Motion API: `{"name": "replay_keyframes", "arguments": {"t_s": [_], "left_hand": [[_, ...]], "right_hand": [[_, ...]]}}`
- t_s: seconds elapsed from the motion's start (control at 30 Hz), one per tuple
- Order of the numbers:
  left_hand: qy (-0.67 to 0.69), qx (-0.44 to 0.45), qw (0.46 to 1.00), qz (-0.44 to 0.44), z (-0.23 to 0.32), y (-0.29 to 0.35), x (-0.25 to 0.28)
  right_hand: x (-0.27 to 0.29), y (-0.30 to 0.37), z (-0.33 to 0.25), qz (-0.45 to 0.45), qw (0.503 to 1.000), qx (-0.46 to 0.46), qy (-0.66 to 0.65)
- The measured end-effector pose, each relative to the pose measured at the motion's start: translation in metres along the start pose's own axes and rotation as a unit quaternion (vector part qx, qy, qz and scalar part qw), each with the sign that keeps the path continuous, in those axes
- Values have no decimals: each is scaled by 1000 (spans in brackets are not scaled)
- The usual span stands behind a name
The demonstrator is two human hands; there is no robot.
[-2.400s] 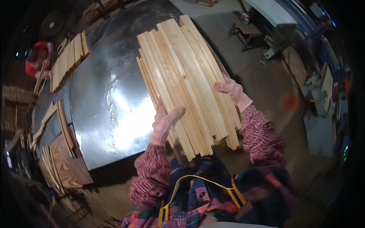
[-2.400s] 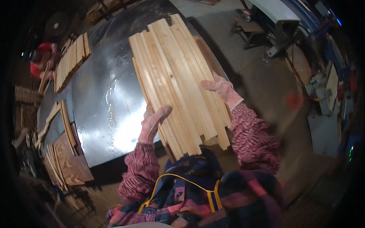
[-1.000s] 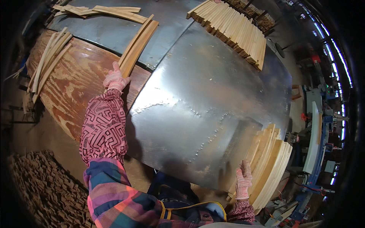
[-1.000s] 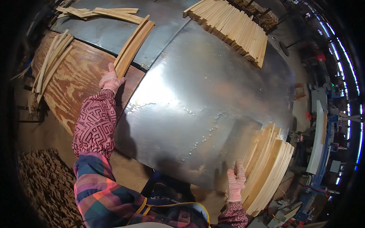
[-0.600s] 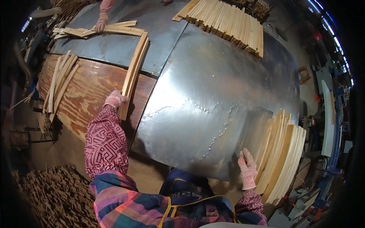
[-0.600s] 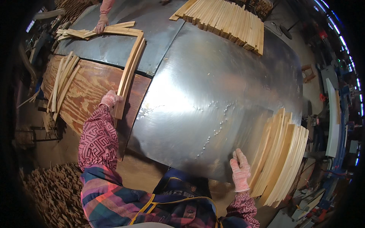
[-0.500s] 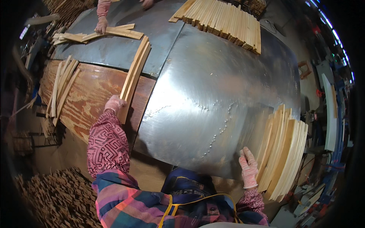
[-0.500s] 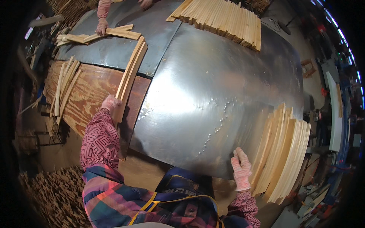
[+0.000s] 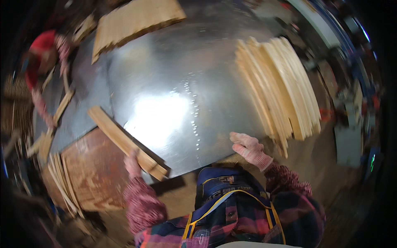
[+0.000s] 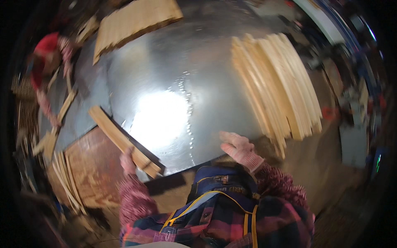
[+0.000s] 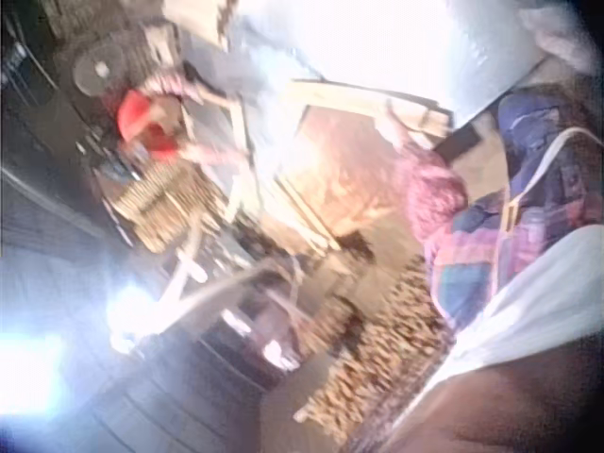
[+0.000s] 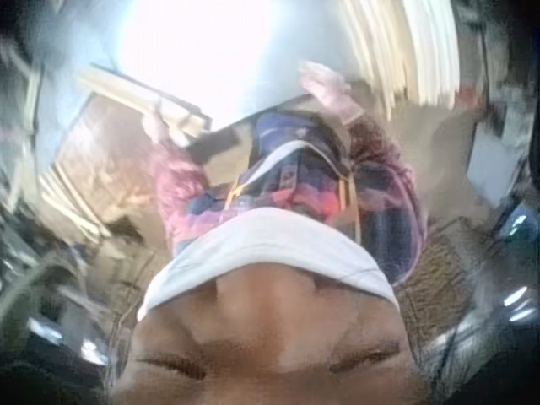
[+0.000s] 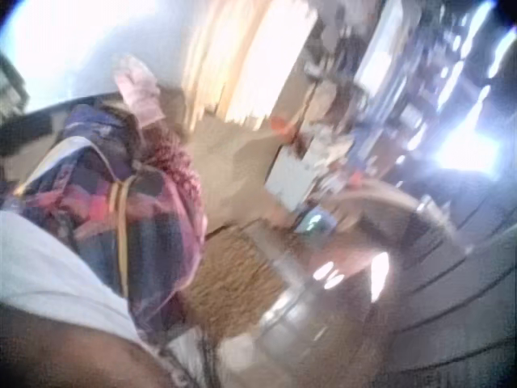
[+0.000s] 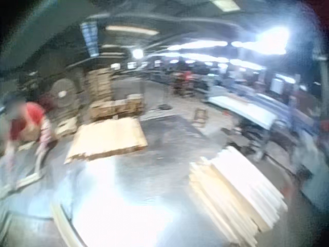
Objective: The person stacks and arranges wooden planks on a metal table and a conveyor belt. They repeatedly pick up bundles of planks, align them, and place them in organized piles.
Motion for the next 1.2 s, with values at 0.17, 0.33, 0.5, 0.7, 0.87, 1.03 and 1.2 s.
{"name": "replay_keyframes", "arguments": {"t_s": [0.17, 0.33, 0.5, 0.7, 0.87, 1.03, 1.2], "left_hand": [[245, 93, 960, -97, -21, 147, -144], [127, 54, 968, -212, 8, 266, -264], [92, -17, 948, -305, 38, 333, -388], [-206, -235, 896, -316, 58, 389, -522], [-442, -186, 857, -188, 53, 414, -574], [-423, -183, 881, -103, 47, 408, -590], [-363, -195, 910, -55, 31, 402, -599]], "right_hand": [[41, 58, 41, 65, 997, 32, -3], [113, 148, 104, 107, 983, 52, -140], [203, 273, 182, 233, 968, 84, -28], [279, 440, 287, 451, 883, -108, -74], [303, 487, 378, 493, 812, -142, -276], [347, 442, 427, 417, 874, -113, -221], [445, 358, 428, 284, 928, -131, -204]]}}
Point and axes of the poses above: each hand's wrist, its own y-axis away from the middle knuckle, its own x-axis out of the back of the hand, z = x × y, the point moved 1 cm from there along -y, towards the middle knuckle, and after that the axes turned 5 degrees about y, right-handed, at the moved point
